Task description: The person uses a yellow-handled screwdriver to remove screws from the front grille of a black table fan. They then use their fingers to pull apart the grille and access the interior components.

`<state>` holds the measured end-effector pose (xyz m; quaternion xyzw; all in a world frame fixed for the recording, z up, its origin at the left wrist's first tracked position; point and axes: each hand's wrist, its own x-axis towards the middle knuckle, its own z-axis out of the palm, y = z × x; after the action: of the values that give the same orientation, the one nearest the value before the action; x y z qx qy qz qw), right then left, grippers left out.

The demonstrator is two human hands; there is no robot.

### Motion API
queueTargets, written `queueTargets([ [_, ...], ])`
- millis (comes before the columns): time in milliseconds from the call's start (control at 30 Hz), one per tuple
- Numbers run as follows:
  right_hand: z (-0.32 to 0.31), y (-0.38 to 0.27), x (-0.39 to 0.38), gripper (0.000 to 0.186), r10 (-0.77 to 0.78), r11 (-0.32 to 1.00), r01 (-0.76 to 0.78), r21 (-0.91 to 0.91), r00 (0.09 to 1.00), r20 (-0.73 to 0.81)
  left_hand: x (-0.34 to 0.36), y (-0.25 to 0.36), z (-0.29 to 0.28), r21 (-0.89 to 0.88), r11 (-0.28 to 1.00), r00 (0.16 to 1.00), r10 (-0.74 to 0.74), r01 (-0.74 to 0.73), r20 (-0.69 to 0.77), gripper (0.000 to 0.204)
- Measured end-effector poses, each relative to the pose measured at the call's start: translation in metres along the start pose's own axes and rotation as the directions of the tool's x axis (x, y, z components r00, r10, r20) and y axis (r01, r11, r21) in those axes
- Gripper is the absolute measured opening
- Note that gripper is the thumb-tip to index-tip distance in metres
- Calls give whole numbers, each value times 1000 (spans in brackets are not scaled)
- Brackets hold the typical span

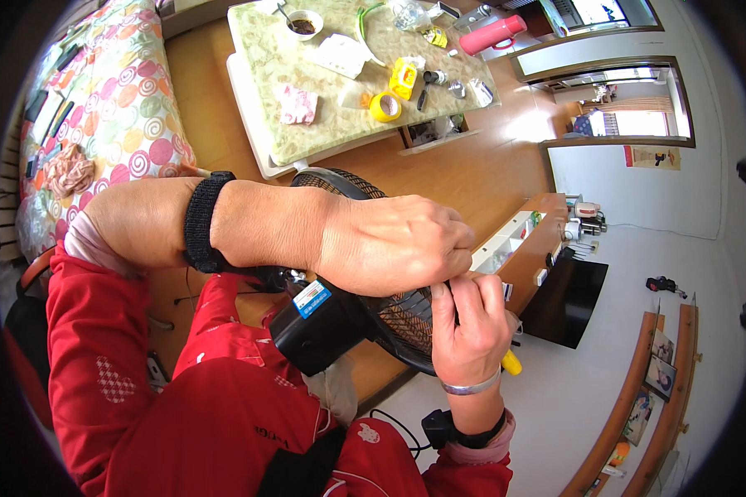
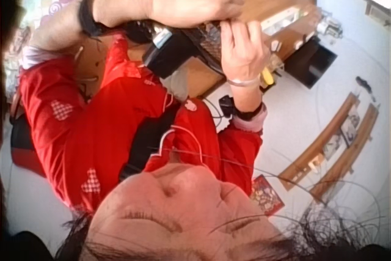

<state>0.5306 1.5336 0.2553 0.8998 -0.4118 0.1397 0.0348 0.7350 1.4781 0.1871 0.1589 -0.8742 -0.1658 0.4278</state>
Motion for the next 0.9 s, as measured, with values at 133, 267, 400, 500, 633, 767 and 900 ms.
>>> queueTargets([
  [133, -2, -1, 1, 17, 1, 1000, -1, -5, 1000, 24, -4, -6, 3, 7, 992, 989, 128, -127, -74, 16],
  [267, -2, -1, 1, 18, 11, 1000, -10, -22, 1000, 15, -9, -12, 4, -130, 989, 996, 67, -74, -59, 18],
  [400, 0, 0, 2, 19, 22, 1000, -21, -22, 1000, 15, -15, -10, 7, -291, 955, 986, -103, 61, -131, 17],
  [500, 0, 2, 2, 19, 23, 999, -22, -35, 999, 25, -16, -8, 11, -325, 934, 968, -204, 148, -144, 15],
  [633, 0, 2, 1, 19, 16, 999, -15, -45, 1000, 19, -10, -5, 17, -340, 920, 960, -249, 194, -126, 13],
  [767, -1, 4, 2, 18, 7, 999, -6, -41, 1000, 19, -7, -2, 17, -311, 930, 959, -247, 195, -139, 14],
  [900, -1, 4, 3, 18, 10, 999, -10, -33, 1000, 16, -10, -1, 16, -281, 940, 951, -250, 193, -184, 13],
])
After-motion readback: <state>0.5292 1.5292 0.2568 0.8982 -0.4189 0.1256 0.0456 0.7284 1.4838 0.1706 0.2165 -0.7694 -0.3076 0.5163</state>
